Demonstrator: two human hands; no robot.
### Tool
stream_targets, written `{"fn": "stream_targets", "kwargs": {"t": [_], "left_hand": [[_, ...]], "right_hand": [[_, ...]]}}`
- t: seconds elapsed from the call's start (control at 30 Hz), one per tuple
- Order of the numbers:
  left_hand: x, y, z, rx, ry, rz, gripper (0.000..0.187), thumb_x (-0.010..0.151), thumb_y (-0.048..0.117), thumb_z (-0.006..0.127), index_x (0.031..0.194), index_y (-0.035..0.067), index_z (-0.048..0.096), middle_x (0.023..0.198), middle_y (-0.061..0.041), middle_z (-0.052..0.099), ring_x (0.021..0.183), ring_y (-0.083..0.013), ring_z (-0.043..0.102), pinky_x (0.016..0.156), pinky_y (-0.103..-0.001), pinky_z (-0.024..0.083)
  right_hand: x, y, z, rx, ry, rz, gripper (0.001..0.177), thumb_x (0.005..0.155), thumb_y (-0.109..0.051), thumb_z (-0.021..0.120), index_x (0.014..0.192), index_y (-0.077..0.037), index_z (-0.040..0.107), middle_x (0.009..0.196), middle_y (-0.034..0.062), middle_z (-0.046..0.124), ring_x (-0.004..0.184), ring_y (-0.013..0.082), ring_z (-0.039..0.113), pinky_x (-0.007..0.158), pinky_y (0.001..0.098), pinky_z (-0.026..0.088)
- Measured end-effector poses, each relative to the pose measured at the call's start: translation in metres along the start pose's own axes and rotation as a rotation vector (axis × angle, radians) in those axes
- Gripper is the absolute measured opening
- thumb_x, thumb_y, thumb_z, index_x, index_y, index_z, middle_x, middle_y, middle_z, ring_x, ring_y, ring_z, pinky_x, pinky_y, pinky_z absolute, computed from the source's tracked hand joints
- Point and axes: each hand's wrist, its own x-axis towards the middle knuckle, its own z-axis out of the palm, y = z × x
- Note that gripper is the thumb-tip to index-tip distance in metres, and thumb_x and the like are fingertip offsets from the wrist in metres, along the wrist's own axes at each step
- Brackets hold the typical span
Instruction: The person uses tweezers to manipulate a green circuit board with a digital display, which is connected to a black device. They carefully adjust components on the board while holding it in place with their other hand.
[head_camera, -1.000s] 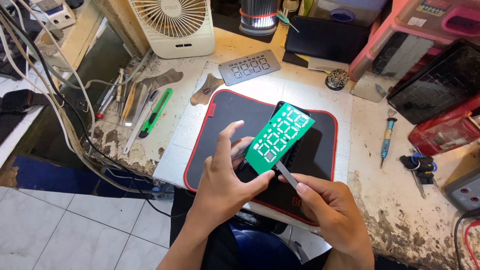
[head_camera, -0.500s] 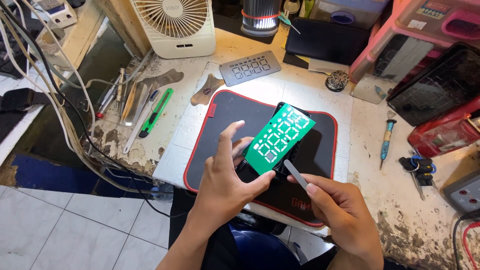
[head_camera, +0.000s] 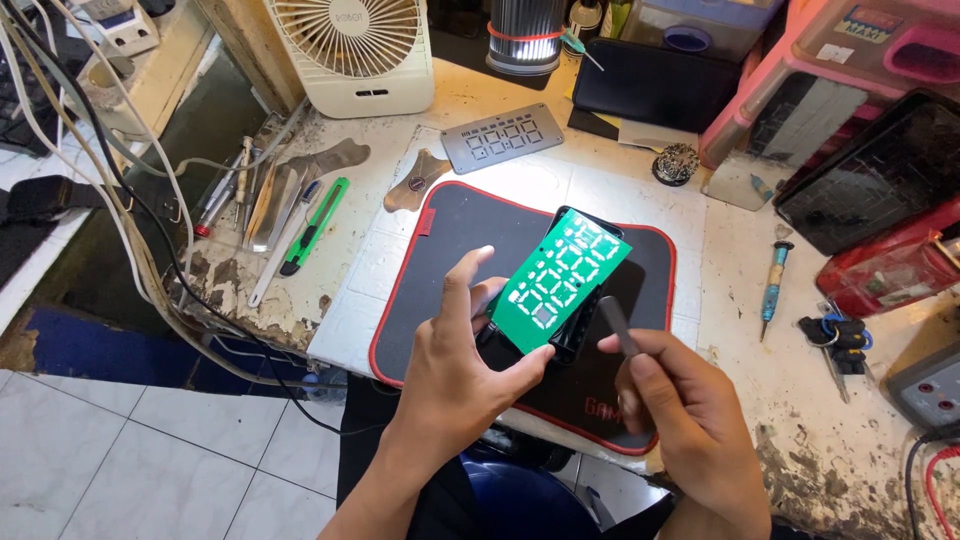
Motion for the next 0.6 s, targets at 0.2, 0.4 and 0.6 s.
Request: {"fn": "stream_targets", "kwargs": {"t": [0.2, 0.4, 0.6], "left_hand": [[-0.003, -0.005, 0.006, 0.032, 0.009, 0.105, 0.087, 0.078, 0.029, 0.086, 0.147, 0.02, 0.034, 0.128, -0.022, 0.07, 0.108, -0.0372, 0.075, 0.083, -0.04, 0.057], [-0.006, -0.013, 0.016, 0.171, 0.13, 0.375, 0.079, 0.084, 0.023, 0.084, 0.145, -0.002, 0.04, 0.125, -0.022, 0.068, 0.107, -0.0372, 0.069, 0.085, -0.044, 0.057], [-0.005, -0.006, 0.026, 0.332, 0.202, 0.345, 0.068, 0.082, 0.023, 0.085, 0.135, 0.001, 0.048, 0.116, -0.019, 0.067, 0.1, -0.0394, 0.066, 0.072, -0.048, 0.057]], "right_hand": [[0.015, -0.043, 0.003, -0.214, 0.2, -0.274, 0.028, 0.1, -0.013, 0.061, 0.125, -0.002, 0.061, 0.07, -0.0026, 0.039, 0.061, 0.0079, 0.032, 0.057, 0.0229, 0.028], [0.1, -0.119, 0.005, -0.8, -0.461, -0.446, 0.025, 0.103, -0.013, 0.052, 0.108, -0.006, 0.075, 0.089, 0.0057, 0.078, 0.081, 0.0182, 0.075, 0.068, 0.032, 0.054], [0.158, -0.115, 0.054, -1.179, -0.705, -0.329, 0.035, 0.1, -0.018, 0.051, 0.129, -0.015, 0.072, 0.125, 0.0021, 0.076, 0.109, 0.0288, 0.07, 0.083, 0.0465, 0.051]]}}
